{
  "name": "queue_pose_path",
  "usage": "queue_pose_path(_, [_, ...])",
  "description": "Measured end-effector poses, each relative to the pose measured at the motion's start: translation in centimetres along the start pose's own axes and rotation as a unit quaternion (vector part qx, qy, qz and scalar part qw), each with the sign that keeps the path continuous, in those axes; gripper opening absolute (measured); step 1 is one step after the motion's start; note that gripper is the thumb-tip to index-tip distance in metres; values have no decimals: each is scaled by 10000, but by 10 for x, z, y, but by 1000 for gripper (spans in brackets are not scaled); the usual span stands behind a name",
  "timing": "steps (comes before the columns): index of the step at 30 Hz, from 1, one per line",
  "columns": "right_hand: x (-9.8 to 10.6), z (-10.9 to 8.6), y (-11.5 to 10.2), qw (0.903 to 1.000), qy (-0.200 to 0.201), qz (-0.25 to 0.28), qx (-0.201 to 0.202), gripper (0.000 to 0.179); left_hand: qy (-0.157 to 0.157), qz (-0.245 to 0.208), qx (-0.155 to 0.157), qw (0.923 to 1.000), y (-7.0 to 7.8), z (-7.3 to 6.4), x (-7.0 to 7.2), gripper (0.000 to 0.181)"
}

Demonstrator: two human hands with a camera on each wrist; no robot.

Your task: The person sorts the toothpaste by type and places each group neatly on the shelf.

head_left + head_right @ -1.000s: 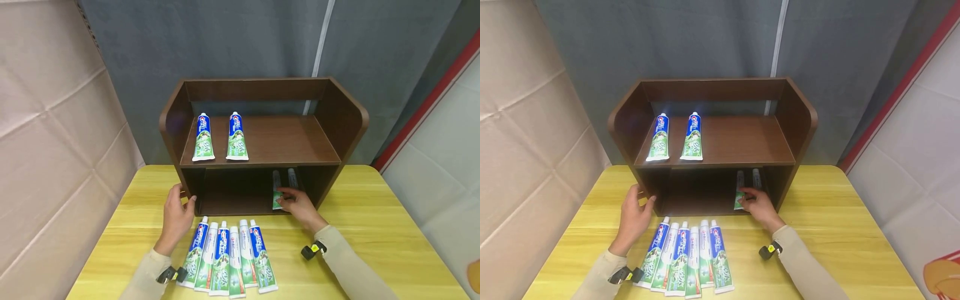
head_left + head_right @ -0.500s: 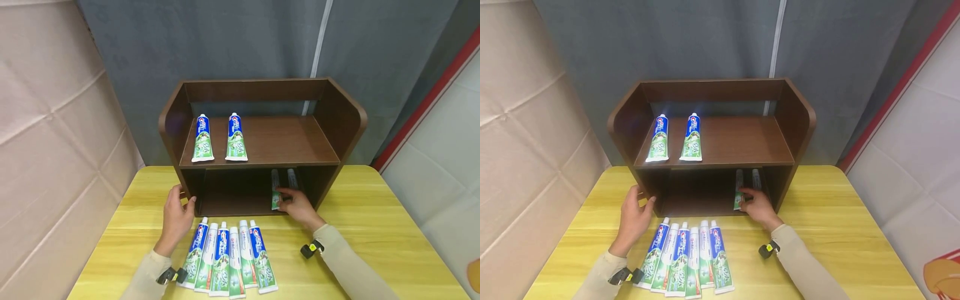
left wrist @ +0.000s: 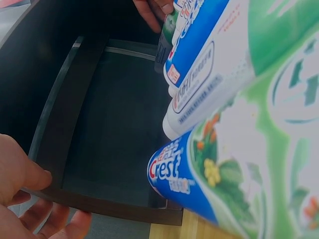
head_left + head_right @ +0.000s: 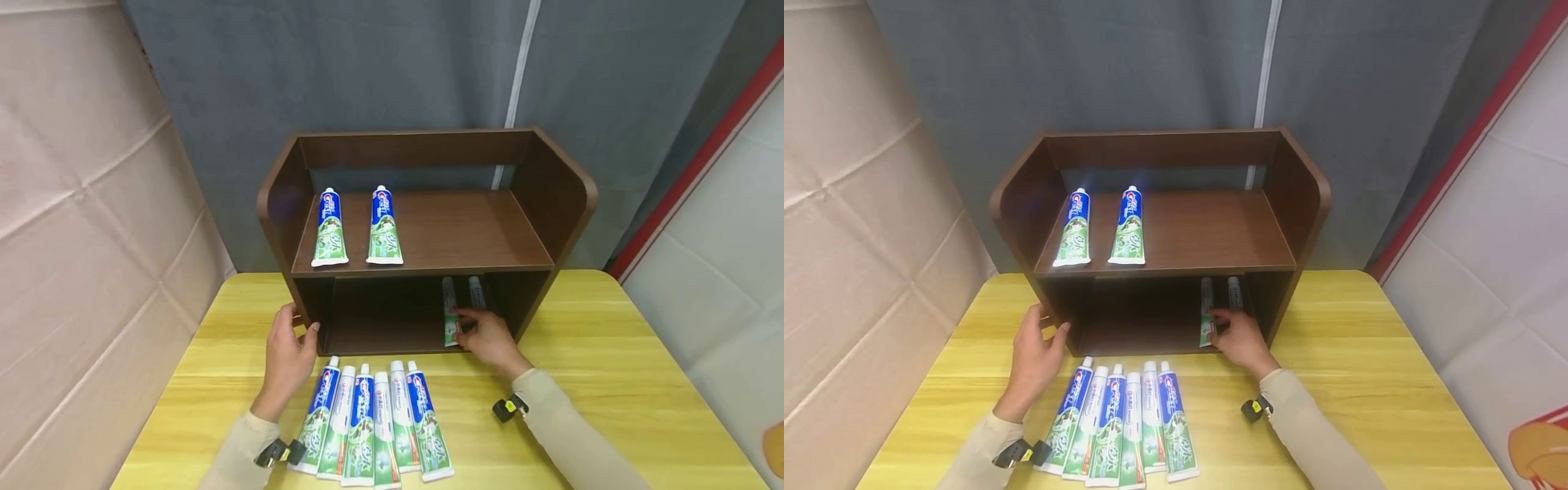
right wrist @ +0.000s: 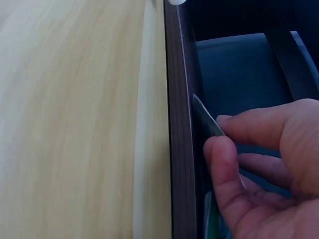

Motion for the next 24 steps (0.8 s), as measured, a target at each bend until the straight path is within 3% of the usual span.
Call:
queue_pose_path(9, [6,-1,-2,9955,307,-860,236,43,52,-48,-56,10000,0,0,0,45])
queue_pose_path(17, [8,-3,-3,9939,369,-990,319,42,45,-21,-45,10000,1,0,0,46])
queue_pose_path(24, [10,-7,-2,9966,320,-738,172,43,3,13,-10,10000,0,1,0,46])
Point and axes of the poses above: each hand's wrist, its own z-axis towards the middle knuckle, its own x-axis out of the back of the hand, y = z × x, the point moved 4 cm from there along z, towards the middle knuckle, and after that the axes turned 4 degrees about -x, right-handed, at the moved point
